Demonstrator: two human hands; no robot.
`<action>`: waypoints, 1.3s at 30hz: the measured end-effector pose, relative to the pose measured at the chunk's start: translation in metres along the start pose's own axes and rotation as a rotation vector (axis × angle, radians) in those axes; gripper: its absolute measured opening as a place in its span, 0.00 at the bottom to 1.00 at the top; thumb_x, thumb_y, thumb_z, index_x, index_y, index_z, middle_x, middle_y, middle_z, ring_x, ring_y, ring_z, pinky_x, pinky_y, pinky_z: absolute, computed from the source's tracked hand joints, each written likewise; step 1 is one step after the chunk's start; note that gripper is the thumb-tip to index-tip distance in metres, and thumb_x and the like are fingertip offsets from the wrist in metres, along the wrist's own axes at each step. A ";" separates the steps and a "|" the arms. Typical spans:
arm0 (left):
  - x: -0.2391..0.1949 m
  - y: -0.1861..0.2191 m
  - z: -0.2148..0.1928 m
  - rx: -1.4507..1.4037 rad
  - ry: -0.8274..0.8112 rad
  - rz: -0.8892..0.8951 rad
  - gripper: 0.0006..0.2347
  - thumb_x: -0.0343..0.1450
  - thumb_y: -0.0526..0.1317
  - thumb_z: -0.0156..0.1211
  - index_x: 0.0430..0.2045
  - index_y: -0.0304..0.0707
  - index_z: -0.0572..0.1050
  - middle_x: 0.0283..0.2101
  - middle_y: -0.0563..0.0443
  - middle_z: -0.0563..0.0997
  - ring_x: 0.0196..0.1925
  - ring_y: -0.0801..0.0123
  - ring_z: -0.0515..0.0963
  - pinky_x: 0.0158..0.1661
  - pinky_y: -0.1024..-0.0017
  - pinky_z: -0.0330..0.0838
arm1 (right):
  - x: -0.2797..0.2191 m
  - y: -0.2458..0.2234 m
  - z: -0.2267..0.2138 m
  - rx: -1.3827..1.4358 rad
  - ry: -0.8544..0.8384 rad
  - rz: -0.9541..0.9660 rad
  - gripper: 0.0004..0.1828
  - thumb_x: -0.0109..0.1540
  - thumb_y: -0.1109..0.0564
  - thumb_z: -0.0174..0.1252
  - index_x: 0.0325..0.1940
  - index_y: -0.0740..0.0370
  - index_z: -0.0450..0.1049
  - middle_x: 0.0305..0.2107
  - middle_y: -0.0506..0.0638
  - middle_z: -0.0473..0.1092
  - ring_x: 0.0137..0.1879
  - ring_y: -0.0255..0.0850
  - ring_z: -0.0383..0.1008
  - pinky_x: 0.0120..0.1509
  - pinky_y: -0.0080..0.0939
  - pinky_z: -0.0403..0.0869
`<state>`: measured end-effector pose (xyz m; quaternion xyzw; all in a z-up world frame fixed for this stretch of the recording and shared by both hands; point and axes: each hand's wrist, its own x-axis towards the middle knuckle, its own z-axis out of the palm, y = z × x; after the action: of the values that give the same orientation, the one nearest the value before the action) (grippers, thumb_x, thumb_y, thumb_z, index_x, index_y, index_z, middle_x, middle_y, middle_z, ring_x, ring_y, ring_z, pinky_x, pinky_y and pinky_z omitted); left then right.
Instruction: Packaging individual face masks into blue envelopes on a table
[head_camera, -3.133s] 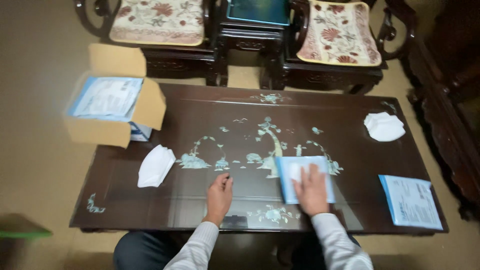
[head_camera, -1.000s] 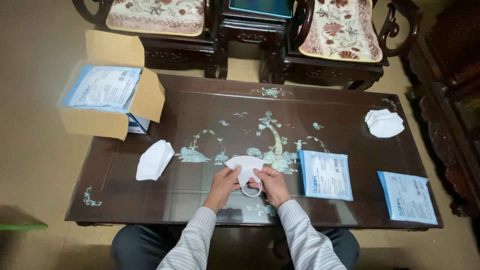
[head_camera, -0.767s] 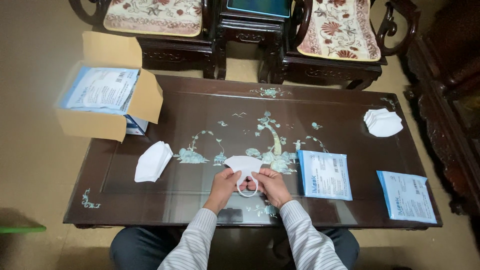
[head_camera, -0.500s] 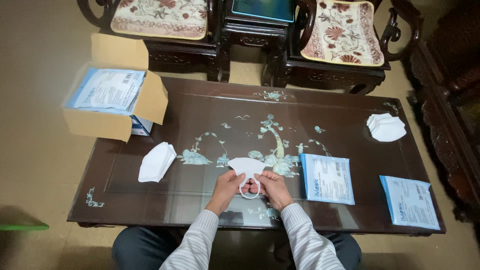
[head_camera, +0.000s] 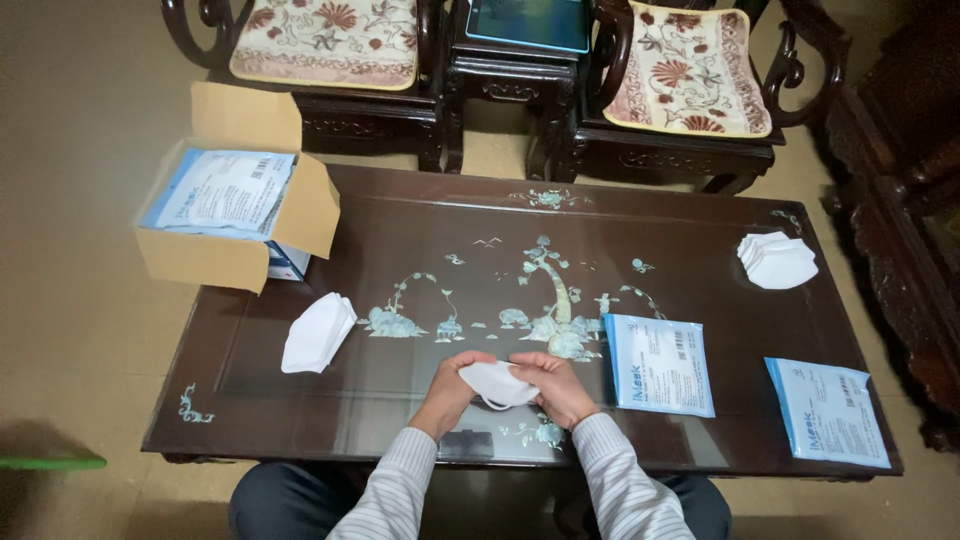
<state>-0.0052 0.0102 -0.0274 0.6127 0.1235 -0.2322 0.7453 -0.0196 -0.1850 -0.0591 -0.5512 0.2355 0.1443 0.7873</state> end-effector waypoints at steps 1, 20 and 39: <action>-0.011 0.017 0.007 -0.153 -0.019 -0.094 0.12 0.69 0.35 0.66 0.46 0.34 0.79 0.47 0.39 0.82 0.49 0.58 0.82 0.47 0.64 0.79 | 0.007 0.007 -0.002 0.013 0.082 -0.012 0.18 0.56 0.65 0.70 0.51 0.69 0.81 0.36 0.59 0.82 0.36 0.46 0.84 0.40 0.45 0.84; -0.016 0.005 0.040 -0.338 0.206 -0.161 0.19 0.71 0.37 0.68 0.55 0.25 0.75 0.52 0.34 0.82 0.55 0.54 0.81 0.54 0.56 0.77 | -0.068 -0.048 -0.004 -0.517 0.678 -0.455 0.22 0.65 0.48 0.65 0.60 0.59 0.76 0.52 0.61 0.77 0.63 0.54 0.75 0.67 0.51 0.74; -0.015 0.011 0.029 -0.388 0.058 -0.290 0.16 0.76 0.39 0.54 0.59 0.35 0.76 0.55 0.49 0.83 0.55 0.60 0.80 0.47 0.67 0.72 | -0.051 -0.037 -0.119 -1.536 0.741 -0.434 0.26 0.65 0.39 0.51 0.57 0.57 0.78 0.61 0.56 0.71 0.64 0.54 0.74 0.72 0.53 0.72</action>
<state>-0.0157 -0.0139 -0.0048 0.4404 0.2736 -0.2911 0.8040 -0.0704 -0.3072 -0.0361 -0.9724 0.2037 -0.0782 0.0821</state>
